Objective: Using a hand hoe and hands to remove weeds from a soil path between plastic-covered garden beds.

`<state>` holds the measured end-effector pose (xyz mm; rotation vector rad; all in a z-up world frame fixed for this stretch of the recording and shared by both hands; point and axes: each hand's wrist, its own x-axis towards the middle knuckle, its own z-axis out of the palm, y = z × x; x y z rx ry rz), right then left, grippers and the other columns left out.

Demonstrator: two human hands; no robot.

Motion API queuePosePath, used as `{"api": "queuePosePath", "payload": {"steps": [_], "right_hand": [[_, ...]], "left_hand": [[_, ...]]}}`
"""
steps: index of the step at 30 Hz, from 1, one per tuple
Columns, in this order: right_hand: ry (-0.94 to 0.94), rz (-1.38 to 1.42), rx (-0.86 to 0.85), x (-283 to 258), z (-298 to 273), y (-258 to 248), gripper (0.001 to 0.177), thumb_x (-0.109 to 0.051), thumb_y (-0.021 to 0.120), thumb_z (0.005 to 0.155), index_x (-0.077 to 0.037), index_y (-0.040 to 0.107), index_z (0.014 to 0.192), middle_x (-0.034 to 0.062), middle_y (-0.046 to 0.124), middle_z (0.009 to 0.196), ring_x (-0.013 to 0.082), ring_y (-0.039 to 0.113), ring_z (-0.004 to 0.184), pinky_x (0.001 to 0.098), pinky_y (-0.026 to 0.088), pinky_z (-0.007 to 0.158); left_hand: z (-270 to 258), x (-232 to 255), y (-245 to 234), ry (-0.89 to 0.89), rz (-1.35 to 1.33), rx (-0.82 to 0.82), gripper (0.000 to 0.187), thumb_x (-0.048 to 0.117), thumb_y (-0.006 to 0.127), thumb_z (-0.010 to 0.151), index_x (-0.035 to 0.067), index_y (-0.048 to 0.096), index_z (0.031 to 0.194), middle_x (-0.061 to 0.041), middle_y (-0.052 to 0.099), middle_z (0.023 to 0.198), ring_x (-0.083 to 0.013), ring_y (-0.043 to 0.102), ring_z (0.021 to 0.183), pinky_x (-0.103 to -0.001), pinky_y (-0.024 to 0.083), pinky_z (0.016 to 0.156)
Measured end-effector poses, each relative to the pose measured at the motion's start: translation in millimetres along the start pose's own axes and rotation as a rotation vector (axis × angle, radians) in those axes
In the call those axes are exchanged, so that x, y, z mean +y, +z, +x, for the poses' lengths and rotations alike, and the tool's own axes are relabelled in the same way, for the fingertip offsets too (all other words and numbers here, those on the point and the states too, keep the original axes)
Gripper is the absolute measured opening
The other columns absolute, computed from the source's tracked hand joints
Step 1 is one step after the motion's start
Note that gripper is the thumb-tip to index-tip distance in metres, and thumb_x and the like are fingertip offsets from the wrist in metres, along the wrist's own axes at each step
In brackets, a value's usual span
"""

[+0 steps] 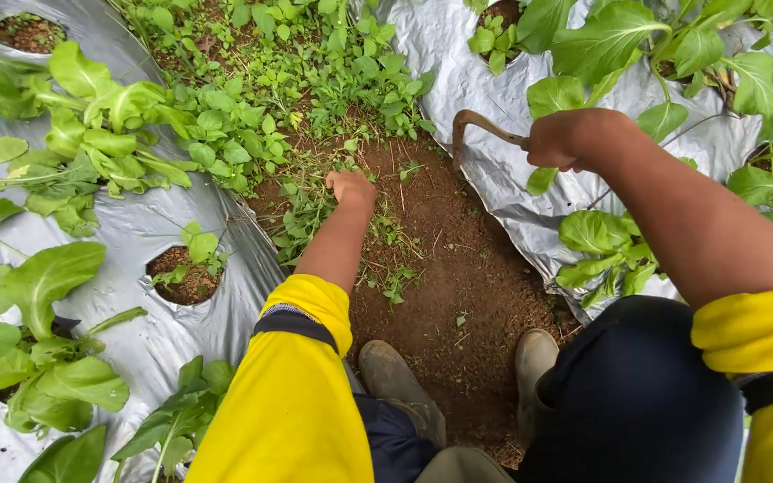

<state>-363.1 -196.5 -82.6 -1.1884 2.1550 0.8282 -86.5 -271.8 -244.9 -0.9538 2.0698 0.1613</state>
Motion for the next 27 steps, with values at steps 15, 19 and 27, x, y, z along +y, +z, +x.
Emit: {"api": "queuePosePath", "payload": {"steps": [15,19,27], "right_hand": [[-0.478,-0.250,-0.296,-17,37,4,0.062,-0.033,0.040,0.107,-0.033,0.029,0.167,0.0187,0.075,0.124,0.0208,0.076,0.069,0.0379,0.062,0.093],[-0.558,-0.076,-0.290,-6,81,47,0.058,-0.025,0.035,0.108,-0.030,0.030,0.166,0.0253,0.064,0.141,0.0152,0.068,0.055,0.0343,0.063,0.069],[-0.682,-0.006,-0.289,27,59,69,0.063,-0.022,0.033,0.111,-0.009,0.011,0.168,0.0203,0.069,0.089,0.0218,0.058,0.054,0.0381,0.051,0.055]], "left_hand": [[13,-28,-55,0.186,0.107,0.372,0.058,0.030,0.061,0.103,0.018,0.038,0.154,-0.011,0.029,0.158,-0.0331,0.047,0.133,-0.050,0.041,0.107],[47,-16,-101,0.215,0.122,0.407,0.069,0.025,0.059,0.104,0.024,0.021,0.162,-0.012,0.027,0.162,-0.0352,0.050,0.135,-0.051,0.045,0.108],[136,40,-87,0.000,0.029,0.380,0.070,0.047,0.054,0.108,0.010,0.026,0.161,-0.011,0.019,0.167,-0.0326,0.051,0.131,-0.049,0.040,0.108]]}}
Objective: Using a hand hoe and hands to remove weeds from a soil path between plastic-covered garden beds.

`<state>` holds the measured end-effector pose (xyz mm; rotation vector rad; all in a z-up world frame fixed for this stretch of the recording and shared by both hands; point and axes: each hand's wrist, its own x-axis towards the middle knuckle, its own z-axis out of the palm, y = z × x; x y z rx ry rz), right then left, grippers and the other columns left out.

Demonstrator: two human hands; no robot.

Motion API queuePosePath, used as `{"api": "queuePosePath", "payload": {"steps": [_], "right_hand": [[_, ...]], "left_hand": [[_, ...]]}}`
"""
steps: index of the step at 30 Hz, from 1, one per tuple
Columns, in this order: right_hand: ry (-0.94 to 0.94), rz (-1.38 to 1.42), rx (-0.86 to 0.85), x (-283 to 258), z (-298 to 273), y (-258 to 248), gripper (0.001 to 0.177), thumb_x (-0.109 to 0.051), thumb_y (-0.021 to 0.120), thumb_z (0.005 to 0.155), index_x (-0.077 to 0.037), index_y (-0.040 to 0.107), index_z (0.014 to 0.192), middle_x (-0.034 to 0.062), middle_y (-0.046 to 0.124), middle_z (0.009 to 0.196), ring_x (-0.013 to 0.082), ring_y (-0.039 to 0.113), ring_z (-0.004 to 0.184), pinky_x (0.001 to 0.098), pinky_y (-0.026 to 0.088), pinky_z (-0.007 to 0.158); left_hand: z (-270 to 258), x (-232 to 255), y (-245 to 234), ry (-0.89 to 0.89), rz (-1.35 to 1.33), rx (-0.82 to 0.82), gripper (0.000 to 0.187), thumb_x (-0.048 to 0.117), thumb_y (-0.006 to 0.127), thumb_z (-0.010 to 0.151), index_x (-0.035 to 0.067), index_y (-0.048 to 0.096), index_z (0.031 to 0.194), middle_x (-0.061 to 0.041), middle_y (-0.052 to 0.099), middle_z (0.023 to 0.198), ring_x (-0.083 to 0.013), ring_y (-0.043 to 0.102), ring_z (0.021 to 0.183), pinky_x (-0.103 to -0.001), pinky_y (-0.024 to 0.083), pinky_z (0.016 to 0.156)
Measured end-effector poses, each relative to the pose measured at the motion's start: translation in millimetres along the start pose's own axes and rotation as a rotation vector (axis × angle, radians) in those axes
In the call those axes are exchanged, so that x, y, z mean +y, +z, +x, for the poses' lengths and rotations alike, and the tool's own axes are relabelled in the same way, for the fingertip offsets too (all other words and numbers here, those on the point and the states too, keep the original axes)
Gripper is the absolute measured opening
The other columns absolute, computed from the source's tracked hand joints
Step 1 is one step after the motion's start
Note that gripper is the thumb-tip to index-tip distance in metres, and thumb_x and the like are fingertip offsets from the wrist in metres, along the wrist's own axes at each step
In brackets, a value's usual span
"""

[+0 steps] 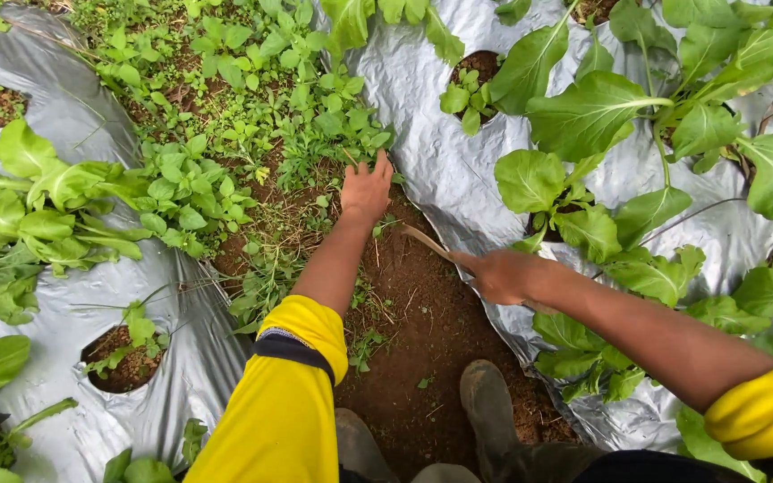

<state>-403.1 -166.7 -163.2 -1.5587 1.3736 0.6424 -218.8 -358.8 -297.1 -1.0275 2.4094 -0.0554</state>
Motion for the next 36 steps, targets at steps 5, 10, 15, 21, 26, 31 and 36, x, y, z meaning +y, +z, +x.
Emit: {"api": "queuePosePath", "payload": {"steps": [5,10,15,21,26,31,36], "right_hand": [[0.014,0.094,0.058,1,-25,11,0.065,-0.022,0.034,0.109,-0.009,0.010,0.168,0.0234,0.071,0.103,0.0206,0.061,0.056,0.0386,0.051,0.053],[0.142,0.094,0.292,-18,-38,9,0.066,-0.027,0.035,0.108,-0.019,0.011,0.169,0.0289,0.061,0.133,0.0460,0.074,0.106,0.0610,0.064,0.086],[0.163,0.128,0.552,-44,-11,2,0.066,-0.023,0.031,0.109,-0.019,0.003,0.170,0.0309,0.058,0.128,0.0507,0.073,0.094,0.0627,0.061,0.075],[0.121,0.096,0.546,-54,43,-6,0.064,-0.016,0.028,0.112,-0.017,0.001,0.170,0.0328,0.056,0.133,0.0441,0.075,0.088,0.0553,0.061,0.065],[0.125,0.040,0.509,-42,75,11,0.064,-0.016,0.026,0.112,-0.017,-0.001,0.170,0.0324,0.057,0.132,0.0430,0.075,0.087,0.0532,0.062,0.064],[0.177,0.027,0.429,-44,53,37,0.065,-0.017,0.024,0.112,-0.018,-0.006,0.169,0.0320,0.055,0.134,0.0434,0.076,0.090,0.0527,0.063,0.067],[0.131,-0.028,0.525,-42,77,21,0.066,-0.016,0.028,0.112,-0.017,-0.004,0.170,0.0323,0.057,0.129,0.0452,0.075,0.087,0.0542,0.063,0.065]], "left_hand": [[32,1,35,-0.005,-0.054,-0.021,0.047,0.036,0.048,0.108,0.010,0.039,0.147,-0.015,0.046,0.138,-0.0314,0.066,0.107,-0.054,0.037,0.101],[21,-7,53,-0.058,-0.095,-0.013,0.029,0.023,0.057,0.102,0.008,0.069,0.123,-0.014,0.063,0.124,-0.0277,0.074,0.086,-0.053,0.044,0.096],[34,-9,108,-0.045,-0.150,0.008,0.020,0.013,0.060,0.097,0.011,0.078,0.105,-0.010,0.074,0.113,-0.0319,0.076,0.085,-0.060,0.051,0.092],[-16,-8,71,-0.019,-0.183,-0.012,0.030,0.010,0.050,0.103,0.008,0.075,0.120,-0.011,0.070,0.127,-0.0337,0.076,0.097,-0.063,0.051,0.097],[-19,-10,71,-0.008,-0.202,-0.006,0.032,0.010,0.048,0.104,0.008,0.075,0.119,-0.009,0.069,0.128,-0.0328,0.076,0.098,-0.064,0.050,0.098],[-15,-10,78,-0.003,-0.210,-0.014,0.029,0.015,0.049,0.105,0.008,0.076,0.115,-0.011,0.069,0.130,-0.0308,0.077,0.094,-0.063,0.053,0.098],[-29,-18,62,-0.001,-0.201,0.028,0.028,0.015,0.050,0.105,0.010,0.076,0.111,-0.010,0.067,0.134,-0.0267,0.076,0.084,-0.059,0.054,0.099]]}}
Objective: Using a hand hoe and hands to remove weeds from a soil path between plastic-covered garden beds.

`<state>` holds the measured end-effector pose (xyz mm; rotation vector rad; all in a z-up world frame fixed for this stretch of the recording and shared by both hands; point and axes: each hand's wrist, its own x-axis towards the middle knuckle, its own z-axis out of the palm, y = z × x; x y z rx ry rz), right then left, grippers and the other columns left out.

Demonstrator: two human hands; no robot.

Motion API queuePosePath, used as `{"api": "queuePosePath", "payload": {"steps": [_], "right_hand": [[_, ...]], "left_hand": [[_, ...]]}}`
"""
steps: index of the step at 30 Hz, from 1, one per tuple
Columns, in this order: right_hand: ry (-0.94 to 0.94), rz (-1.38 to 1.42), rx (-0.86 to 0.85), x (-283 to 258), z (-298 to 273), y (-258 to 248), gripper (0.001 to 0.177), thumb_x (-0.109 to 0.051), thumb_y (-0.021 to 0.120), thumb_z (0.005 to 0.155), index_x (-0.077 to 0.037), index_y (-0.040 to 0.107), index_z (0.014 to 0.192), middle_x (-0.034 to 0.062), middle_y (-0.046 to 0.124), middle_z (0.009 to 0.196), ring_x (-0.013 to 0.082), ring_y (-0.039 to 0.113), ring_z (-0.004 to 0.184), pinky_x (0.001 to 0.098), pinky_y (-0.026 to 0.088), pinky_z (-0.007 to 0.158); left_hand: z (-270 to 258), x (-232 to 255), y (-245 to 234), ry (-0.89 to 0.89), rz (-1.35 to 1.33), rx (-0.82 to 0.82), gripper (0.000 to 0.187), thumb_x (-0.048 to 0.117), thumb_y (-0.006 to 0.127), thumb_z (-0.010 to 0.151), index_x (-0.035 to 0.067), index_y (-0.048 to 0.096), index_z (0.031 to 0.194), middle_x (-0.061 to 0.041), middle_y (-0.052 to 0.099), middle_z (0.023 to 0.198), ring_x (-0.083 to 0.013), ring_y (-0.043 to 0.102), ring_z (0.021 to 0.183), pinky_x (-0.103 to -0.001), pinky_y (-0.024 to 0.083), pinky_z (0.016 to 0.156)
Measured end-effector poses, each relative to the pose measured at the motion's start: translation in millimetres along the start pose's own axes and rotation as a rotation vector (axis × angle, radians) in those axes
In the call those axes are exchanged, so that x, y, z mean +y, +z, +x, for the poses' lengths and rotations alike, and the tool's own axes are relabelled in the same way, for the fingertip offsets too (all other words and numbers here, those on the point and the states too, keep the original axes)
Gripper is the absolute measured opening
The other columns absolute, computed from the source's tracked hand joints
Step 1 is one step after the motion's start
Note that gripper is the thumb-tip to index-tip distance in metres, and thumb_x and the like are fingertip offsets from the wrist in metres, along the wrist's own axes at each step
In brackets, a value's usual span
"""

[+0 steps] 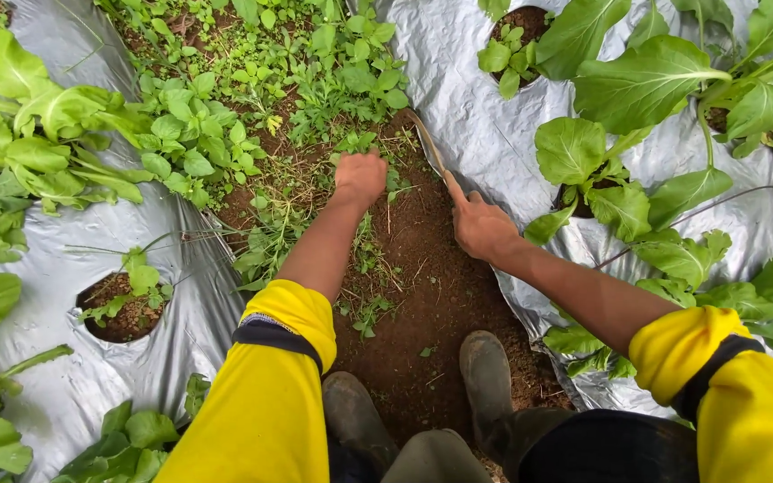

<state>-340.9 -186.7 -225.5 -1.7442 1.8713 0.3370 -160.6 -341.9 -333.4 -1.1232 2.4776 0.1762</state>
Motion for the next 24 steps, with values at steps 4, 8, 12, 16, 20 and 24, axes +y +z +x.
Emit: {"api": "queuePosePath", "payload": {"steps": [4,8,12,16,20,24], "right_hand": [[0.035,0.027,-0.053,-6,-38,8,0.066,-0.014,0.026,0.111,-0.016,-0.006,0.169,0.0337,0.056,0.132,0.0466,0.075,0.091,0.0549,0.063,0.067],[0.080,0.095,-0.159,-9,-73,15,0.069,-0.016,0.028,0.111,-0.017,-0.009,0.169,0.0337,0.056,0.131,0.0491,0.074,0.096,0.0590,0.063,0.073],[0.088,0.125,-0.119,-9,-58,12,0.068,-0.022,0.030,0.111,-0.022,-0.003,0.169,0.0307,0.056,0.133,0.0542,0.072,0.099,0.0641,0.062,0.079],[0.104,0.155,-0.038,-19,-41,-25,0.066,-0.018,0.030,0.111,-0.021,0.001,0.171,0.0327,0.056,0.135,0.0483,0.074,0.097,0.0595,0.064,0.077],[0.076,-0.029,-0.017,-5,-32,-18,0.069,-0.016,0.031,0.109,-0.019,0.000,0.170,0.0308,0.057,0.131,0.0492,0.074,0.097,0.0587,0.063,0.077],[0.086,-0.049,-0.119,0,-63,6,0.070,-0.019,0.030,0.106,-0.018,-0.001,0.169,0.0303,0.058,0.128,0.0535,0.073,0.096,0.0613,0.062,0.077]], "left_hand": [[-17,-2,-23,0.000,-0.033,0.010,0.028,0.012,0.050,0.104,0.009,0.077,0.113,-0.008,0.066,0.138,-0.0259,0.076,0.085,-0.058,0.053,0.100],[14,-12,26,0.028,0.001,0.019,0.029,0.013,0.049,0.104,0.011,0.077,0.112,-0.007,0.066,0.135,-0.0262,0.074,0.084,-0.055,0.050,0.099],[10,-29,38,0.037,-0.061,0.031,0.033,0.012,0.047,0.104,0.012,0.077,0.117,-0.008,0.067,0.130,-0.0309,0.074,0.096,-0.048,0.049,0.093],[-1,-40,48,0.023,-0.057,0.053,0.031,0.013,0.048,0.104,0.011,0.076,0.116,-0.009,0.067,0.128,-0.0321,0.072,0.097,-0.048,0.048,0.093],[-19,-54,39,-0.030,-0.043,0.063,0.030,0.015,0.050,0.103,0.011,0.077,0.113,-0.011,0.067,0.123,-0.0321,0.071,0.097,-0.046,0.046,0.092],[-43,-63,6,-0.189,0.098,-0.021,0.026,0.024,0.054,0.100,0.015,0.076,0.110,-0.012,0.067,0.113,-0.0320,0.069,0.097,-0.049,0.044,0.089]]}}
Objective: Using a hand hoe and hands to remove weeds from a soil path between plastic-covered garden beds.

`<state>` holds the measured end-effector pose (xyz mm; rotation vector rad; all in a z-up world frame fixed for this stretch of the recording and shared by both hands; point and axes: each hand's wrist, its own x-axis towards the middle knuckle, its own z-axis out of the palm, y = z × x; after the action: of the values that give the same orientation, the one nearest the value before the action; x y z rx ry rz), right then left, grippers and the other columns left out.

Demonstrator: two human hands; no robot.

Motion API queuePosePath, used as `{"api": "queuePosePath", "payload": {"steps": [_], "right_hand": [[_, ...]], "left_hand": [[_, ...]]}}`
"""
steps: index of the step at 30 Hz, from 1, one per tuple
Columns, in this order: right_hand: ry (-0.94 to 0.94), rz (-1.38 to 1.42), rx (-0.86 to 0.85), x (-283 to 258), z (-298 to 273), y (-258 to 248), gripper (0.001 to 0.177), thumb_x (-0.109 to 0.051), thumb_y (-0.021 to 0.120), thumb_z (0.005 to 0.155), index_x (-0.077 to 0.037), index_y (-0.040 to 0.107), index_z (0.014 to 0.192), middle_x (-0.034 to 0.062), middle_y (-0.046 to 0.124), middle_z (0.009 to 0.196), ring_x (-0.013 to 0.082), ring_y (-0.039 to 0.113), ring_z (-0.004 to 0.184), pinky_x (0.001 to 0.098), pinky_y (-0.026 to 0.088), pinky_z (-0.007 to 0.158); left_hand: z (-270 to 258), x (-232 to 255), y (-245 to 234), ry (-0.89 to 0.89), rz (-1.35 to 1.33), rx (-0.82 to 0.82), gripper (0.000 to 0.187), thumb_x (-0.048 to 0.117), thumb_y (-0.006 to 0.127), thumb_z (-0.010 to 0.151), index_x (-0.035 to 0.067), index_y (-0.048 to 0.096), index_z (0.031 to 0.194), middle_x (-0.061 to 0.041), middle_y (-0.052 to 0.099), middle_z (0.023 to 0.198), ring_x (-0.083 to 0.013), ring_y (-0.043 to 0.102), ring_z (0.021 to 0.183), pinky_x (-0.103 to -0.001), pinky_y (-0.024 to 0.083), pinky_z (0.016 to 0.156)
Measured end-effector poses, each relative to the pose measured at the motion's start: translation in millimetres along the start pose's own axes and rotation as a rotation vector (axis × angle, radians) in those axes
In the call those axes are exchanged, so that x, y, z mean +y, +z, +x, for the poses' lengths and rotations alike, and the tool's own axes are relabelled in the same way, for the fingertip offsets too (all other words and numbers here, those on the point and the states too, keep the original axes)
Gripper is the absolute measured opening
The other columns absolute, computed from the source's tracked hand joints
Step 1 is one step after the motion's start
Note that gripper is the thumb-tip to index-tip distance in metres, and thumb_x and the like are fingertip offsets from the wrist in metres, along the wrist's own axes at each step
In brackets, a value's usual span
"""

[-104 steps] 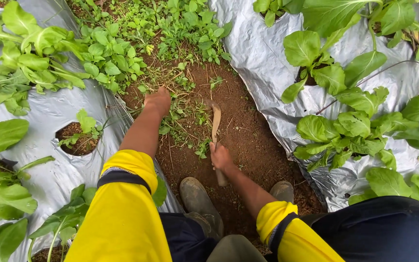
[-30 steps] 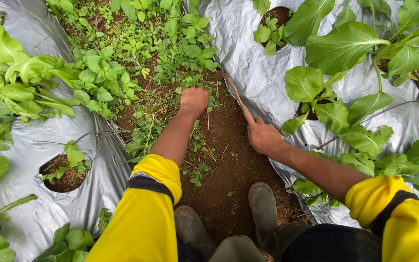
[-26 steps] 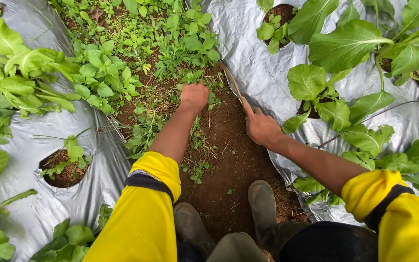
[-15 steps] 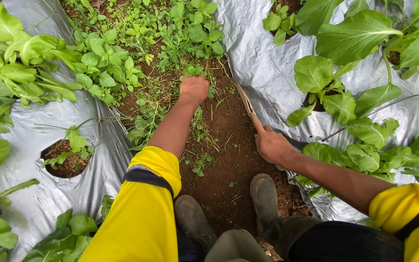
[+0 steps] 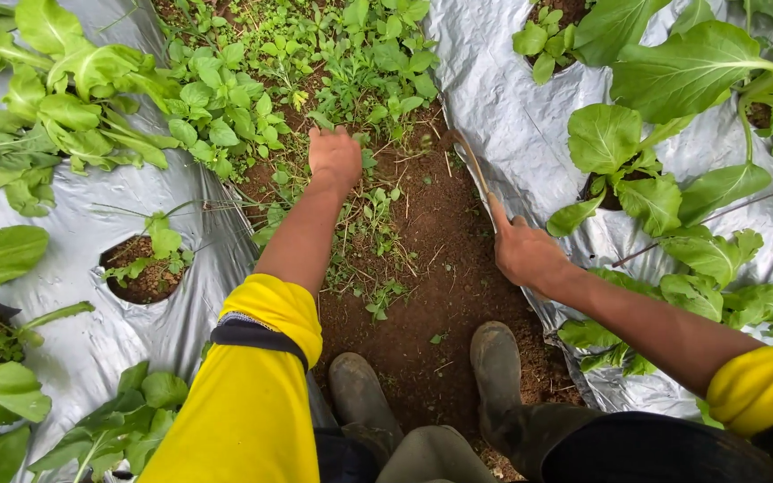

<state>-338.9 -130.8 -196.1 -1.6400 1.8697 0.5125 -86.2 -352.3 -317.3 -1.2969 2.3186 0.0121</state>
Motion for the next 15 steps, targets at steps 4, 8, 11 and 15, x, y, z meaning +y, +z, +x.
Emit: {"api": "queuePosePath", "payload": {"steps": [4,8,11,15], "right_hand": [[0.013,0.055,-0.002,11,2,-6,0.069,-0.025,0.033,0.106,-0.022,0.004,0.169,0.0313,0.060,0.129,0.0548,0.073,0.098,0.0634,0.061,0.082],[-0.026,0.045,0.074,-4,-14,-36,0.069,-0.012,0.033,0.107,-0.013,0.005,0.170,0.0352,0.058,0.129,0.0518,0.073,0.095,0.0614,0.061,0.074],[-0.043,-0.148,0.043,12,2,-16,0.073,-0.010,0.036,0.105,-0.012,0.004,0.170,0.0320,0.058,0.128,0.0452,0.076,0.087,0.0543,0.064,0.067],[-0.039,-0.287,-0.047,9,-5,-29,0.078,-0.009,0.036,0.099,-0.010,0.003,0.170,0.0314,0.059,0.129,0.0432,0.077,0.080,0.0512,0.066,0.060]], "left_hand": [[-39,0,-67,0.009,0.012,0.046,0.035,0.027,0.058,0.102,0.011,0.064,0.133,-0.013,0.054,0.134,-0.0359,0.052,0.125,-0.050,0.038,0.099],[-49,20,-94,0.200,0.027,0.095,0.058,0.034,0.061,0.102,0.014,0.043,0.154,-0.017,0.037,0.157,-0.0375,0.054,0.134,-0.054,0.036,0.112],[-41,38,-88,0.315,0.024,0.109,0.064,0.030,0.063,0.102,0.016,0.037,0.159,-0.017,0.030,0.163,-0.0384,0.051,0.138,-0.054,0.037,0.113],[-35,49,-82,0.317,0.049,0.038,0.068,0.009,0.060,0.102,0.021,0.031,0.162,-0.013,0.016,0.170,-0.0352,0.048,0.139,-0.050,0.039,0.111]]}}
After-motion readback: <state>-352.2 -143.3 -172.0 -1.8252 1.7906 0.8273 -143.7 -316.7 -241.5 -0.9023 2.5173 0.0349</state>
